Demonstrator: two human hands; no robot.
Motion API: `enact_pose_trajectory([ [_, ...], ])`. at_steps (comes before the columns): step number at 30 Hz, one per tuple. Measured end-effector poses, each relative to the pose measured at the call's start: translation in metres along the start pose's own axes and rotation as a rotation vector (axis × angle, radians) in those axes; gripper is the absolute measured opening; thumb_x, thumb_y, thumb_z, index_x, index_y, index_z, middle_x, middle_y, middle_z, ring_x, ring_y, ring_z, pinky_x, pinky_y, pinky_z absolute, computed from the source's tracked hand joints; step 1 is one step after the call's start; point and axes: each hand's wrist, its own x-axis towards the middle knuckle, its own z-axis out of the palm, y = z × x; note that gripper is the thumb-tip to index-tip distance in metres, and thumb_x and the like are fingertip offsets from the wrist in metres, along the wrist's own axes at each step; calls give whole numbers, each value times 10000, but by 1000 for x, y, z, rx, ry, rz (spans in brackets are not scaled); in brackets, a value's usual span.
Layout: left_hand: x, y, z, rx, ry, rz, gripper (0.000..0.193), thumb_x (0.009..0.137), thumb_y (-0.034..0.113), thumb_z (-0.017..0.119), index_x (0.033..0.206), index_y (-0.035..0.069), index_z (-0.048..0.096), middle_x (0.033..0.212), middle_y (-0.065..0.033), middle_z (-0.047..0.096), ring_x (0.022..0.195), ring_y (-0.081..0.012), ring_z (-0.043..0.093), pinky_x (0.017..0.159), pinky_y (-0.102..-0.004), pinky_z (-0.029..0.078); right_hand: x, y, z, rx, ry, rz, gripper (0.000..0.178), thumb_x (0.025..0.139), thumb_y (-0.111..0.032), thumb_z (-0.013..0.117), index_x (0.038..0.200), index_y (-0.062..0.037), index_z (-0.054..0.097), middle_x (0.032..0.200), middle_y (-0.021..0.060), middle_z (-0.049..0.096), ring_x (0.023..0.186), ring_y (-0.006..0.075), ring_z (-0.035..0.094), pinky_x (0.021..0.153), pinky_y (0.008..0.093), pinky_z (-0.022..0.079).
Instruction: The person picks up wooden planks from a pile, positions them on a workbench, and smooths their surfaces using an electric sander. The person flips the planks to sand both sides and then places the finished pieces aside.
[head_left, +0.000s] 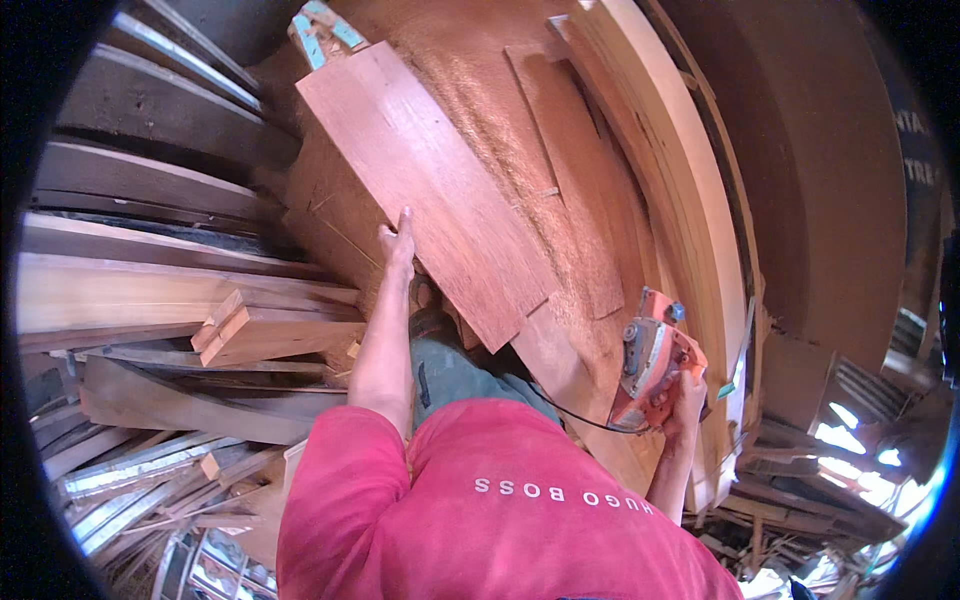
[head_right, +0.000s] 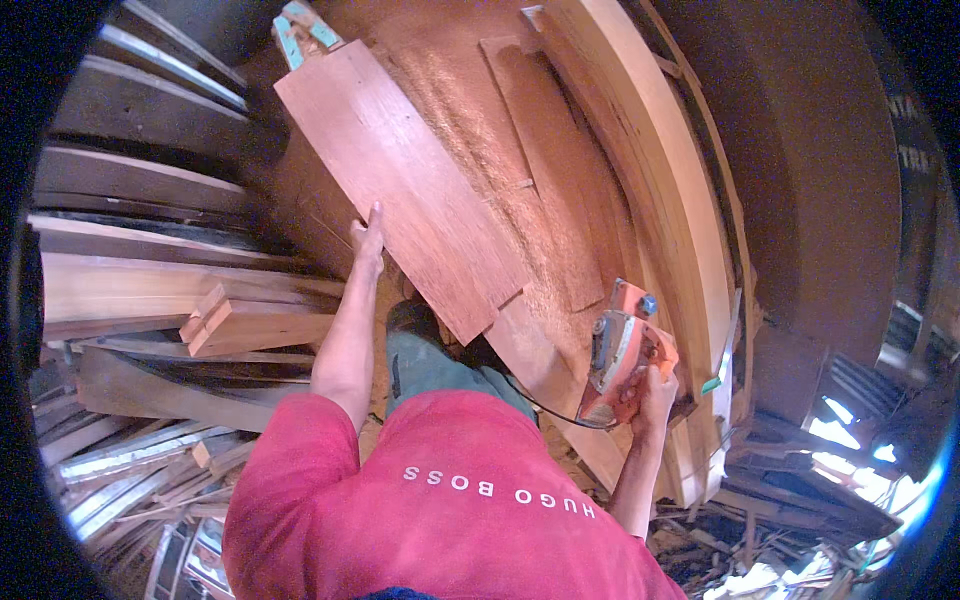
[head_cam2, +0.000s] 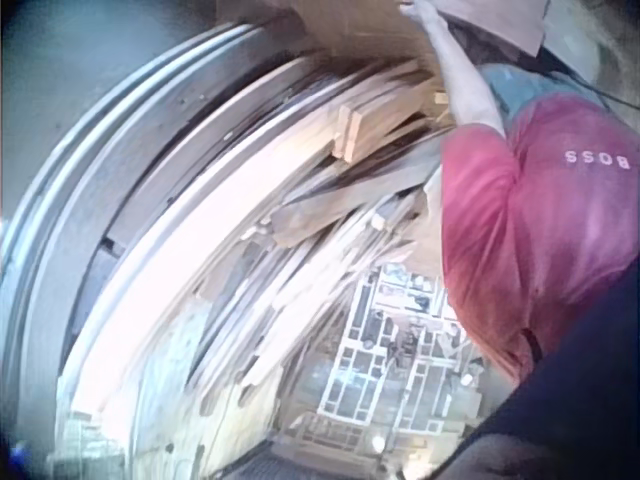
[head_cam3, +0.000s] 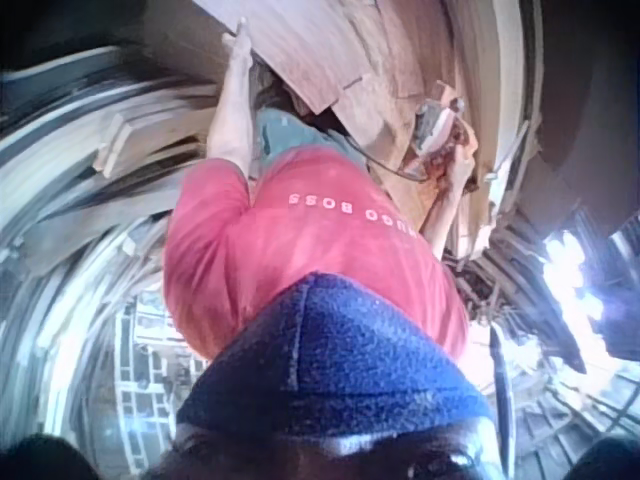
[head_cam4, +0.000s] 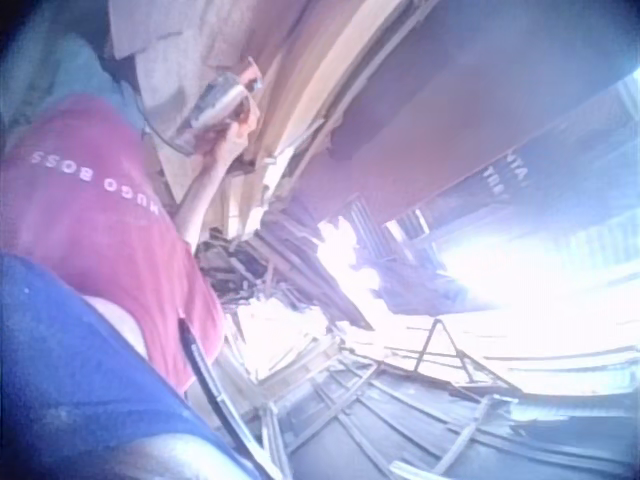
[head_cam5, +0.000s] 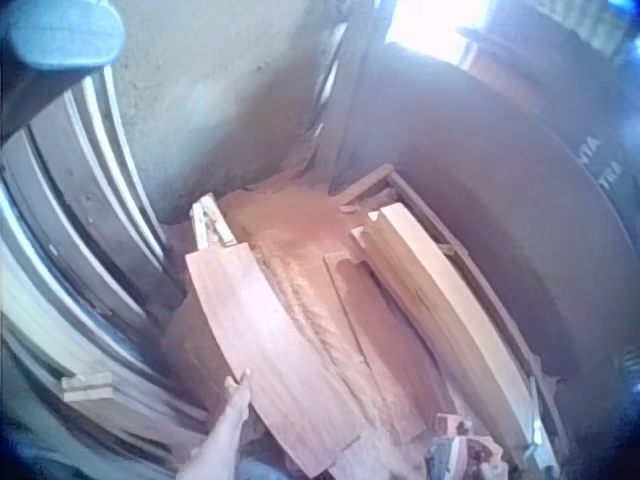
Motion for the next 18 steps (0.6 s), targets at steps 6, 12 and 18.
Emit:
enact_pose_trajectory([
  [6, -112, 35, -36, 177, 159, 172, 548, 855, 417, 728, 1003, -65, 514, 1022, -207, 596, 935, -268, 559, 857, -400, 466, -47, 38, -77, 151, 123, -13, 82, 918, -119, 483, 880, -55, 519, 627, 28, 524, 455, 128, 504, 406, 292, 444],
  [12, -161, 41, -5, 289, 55, 438, 565, 753, 317, 787, 1013, -92, 498, 1039, -255, 589, 985, -327, 587, 906, -411, 458, -76, 94, -151, 313, 159, -30, 62, 881, -91, 554, 866, -33, 537, 619, 33, 528, 451, 117, 495, 401, 287, 449],
  [18, -187, 82, 59, 433, 172, 550, 764, 705, 324, 813, 1171, -129, 411, 1161, -310, 569, 1103, -397, 582, 986, -435, 447, -115, 112, -189, 380, 221, -101, 66, 866, -44, 589, 867, 10, 551, 619, 47, 527, 454, 113, 485, 423, 277, 446],
])
